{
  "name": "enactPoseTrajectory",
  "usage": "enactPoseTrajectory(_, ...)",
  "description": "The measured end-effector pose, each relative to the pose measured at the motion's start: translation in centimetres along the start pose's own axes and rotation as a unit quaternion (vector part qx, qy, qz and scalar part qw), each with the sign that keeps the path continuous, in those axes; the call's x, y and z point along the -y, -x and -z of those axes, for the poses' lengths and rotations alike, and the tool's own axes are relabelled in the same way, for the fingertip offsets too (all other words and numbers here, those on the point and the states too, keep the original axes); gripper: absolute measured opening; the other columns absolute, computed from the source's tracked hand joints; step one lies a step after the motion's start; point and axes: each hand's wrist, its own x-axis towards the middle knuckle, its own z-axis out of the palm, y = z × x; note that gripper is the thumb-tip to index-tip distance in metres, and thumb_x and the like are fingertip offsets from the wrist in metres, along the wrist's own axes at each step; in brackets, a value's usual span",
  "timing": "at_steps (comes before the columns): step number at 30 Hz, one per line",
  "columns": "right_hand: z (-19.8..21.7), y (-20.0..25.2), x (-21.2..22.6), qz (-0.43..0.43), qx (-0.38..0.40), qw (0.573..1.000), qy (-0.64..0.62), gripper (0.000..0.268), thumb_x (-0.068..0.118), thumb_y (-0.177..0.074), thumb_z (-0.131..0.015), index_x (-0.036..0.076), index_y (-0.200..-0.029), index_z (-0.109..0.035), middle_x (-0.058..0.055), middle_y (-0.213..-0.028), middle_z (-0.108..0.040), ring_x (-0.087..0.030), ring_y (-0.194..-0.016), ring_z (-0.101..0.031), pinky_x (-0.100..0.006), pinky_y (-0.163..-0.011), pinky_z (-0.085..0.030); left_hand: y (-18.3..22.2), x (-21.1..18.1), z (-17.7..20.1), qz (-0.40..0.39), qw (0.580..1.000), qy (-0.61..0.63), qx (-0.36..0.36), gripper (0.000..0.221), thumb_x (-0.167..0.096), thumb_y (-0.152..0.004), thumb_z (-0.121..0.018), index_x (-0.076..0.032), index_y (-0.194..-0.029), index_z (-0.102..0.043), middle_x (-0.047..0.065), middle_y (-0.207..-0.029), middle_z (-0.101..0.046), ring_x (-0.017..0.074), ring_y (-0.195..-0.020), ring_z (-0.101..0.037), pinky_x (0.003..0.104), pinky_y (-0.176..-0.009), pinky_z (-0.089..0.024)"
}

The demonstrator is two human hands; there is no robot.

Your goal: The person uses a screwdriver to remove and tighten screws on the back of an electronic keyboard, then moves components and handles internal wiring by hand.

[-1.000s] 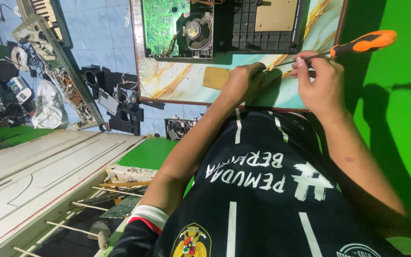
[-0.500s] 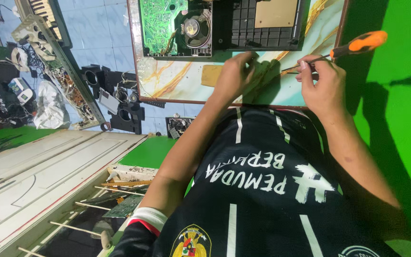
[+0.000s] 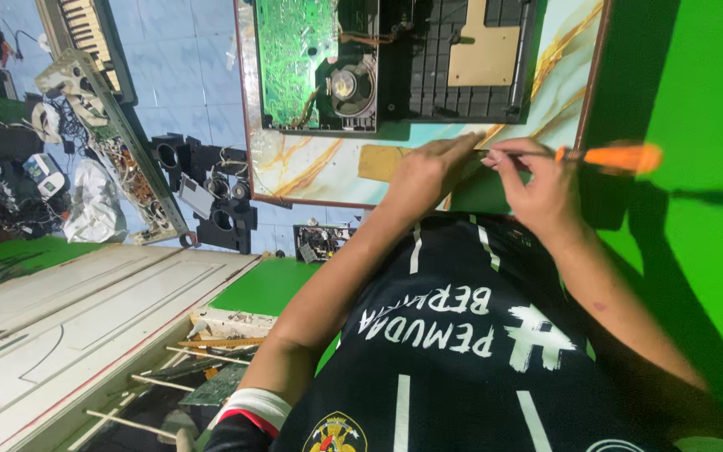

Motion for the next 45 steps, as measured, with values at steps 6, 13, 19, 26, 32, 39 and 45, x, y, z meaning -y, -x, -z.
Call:
enactPoseTrajectory(6, -0.5, -1.3, 0.7, 0.009, -0.007, 1.000, 0.014, 0.015, 0.000, -0.104, -0.066, -0.007, -0.116, -0.067, -0.016, -0.105, -0.075, -0.020, -0.096, -0.075, -0.029, -0.085, -0.059, -1.4, 0.2, 0.0, -0.067, 0.995, -0.042, -0.054, 0.039, -0.008, -0.090, -0.068, -0.011, -0.129, -0.066, 0.011, -0.126, -0.071, 0.0315, -0.115, -0.072, 0.040, -0.097, -0.059)
enactPoseTrajectory(13, 0.2, -2.9, 1.6, 0.056, -0.051, 0.996, 0.054, 0.008, 0.000, -0.106, -0.065, -0.004, -0.113, -0.066, -0.015, -0.107, -0.074, -0.023, -0.100, -0.077, -0.031, -0.087, -0.060, -3.0, 0.9, 0.7, 0.012, 0.999, 0.018, -0.038, 0.032, -0.009, -0.095, -0.068, -0.011, -0.126, -0.067, 0.015, -0.118, -0.074, 0.0345, -0.098, -0.074, 0.041, -0.081, -0.061)
enactPoseTrajectory(19, -0.2, -5.1, -0.2, 0.090, -0.050, 0.989, 0.103, 0.008, -0.001, -0.104, -0.067, -0.004, -0.111, -0.068, -0.017, -0.107, -0.074, -0.027, -0.098, -0.075, -0.034, -0.086, -0.059, -4.5, 1.2, 0.1, 0.039, 0.998, 0.044, 0.006, 0.040, -0.012, -0.095, -0.069, -0.008, -0.134, -0.062, 0.018, -0.122, -0.072, 0.0381, -0.102, -0.072, 0.042, -0.084, -0.060)
enactPoseTrajectory(26, -1.6, -10.4, -5.2, 0.052, -0.093, 0.993, 0.043, 0.006, -0.002, -0.111, -0.057, -0.004, -0.117, -0.059, -0.015, -0.105, -0.074, -0.024, -0.097, -0.077, -0.034, -0.085, -0.060, -9.8, 5.3, 1.0, 0.025, 0.998, -0.016, -0.060, 0.051, -0.017, -0.094, -0.072, -0.004, -0.140, -0.054, 0.020, -0.134, -0.064, 0.0386, -0.121, -0.064, 0.043, -0.103, -0.055)
enactPoseTrajectory(32, -3.4, -16.5, -9.2, 0.051, -0.151, 0.987, 0.019, 0.007, 0.000, -0.113, -0.053, -0.005, -0.116, -0.057, -0.016, -0.106, -0.072, -0.025, -0.096, -0.073, -0.033, -0.086, -0.059, -14.9, 8.1, 0.5, 0.070, 0.995, -0.052, -0.040, 0.044, -0.018, -0.096, -0.067, -0.008, -0.138, -0.058, 0.013, -0.135, -0.065, 0.0346, -0.114, -0.067, 0.041, -0.093, -0.057)
enactPoseTrajectory(39, -4.7, -19.8, -11.1, 0.064, -0.174, 0.983, 0.001, 0.007, 0.000, -0.113, -0.054, -0.003, -0.117, -0.058, -0.017, -0.107, -0.072, -0.025, -0.101, -0.076, -0.035, -0.088, -0.061, -18.7, 10.1, -1.4, 0.135, 0.989, -0.051, -0.039, 0.027, -0.019, -0.096, -0.066, -0.012, -0.122, -0.065, 0.011, -0.118, -0.068, 0.0347, -0.103, -0.070, 0.045, -0.083, -0.058)
enactPoseTrajectory(45, -4.9, -20.1, -11.4, 0.056, -0.176, 0.981, 0.063, 0.005, -0.001, -0.110, -0.059, -0.003, -0.114, -0.061, -0.018, -0.104, -0.075, -0.027, -0.097, -0.078, -0.034, -0.082, -0.060, -18.9, 9.8, -1.3, 0.172, 0.982, 0.018, -0.070, 0.023, -0.017, -0.091, -0.070, -0.010, -0.113, -0.067, 0.012, -0.110, -0.068, 0.0370, -0.097, -0.070, 0.046, -0.080, -0.057)
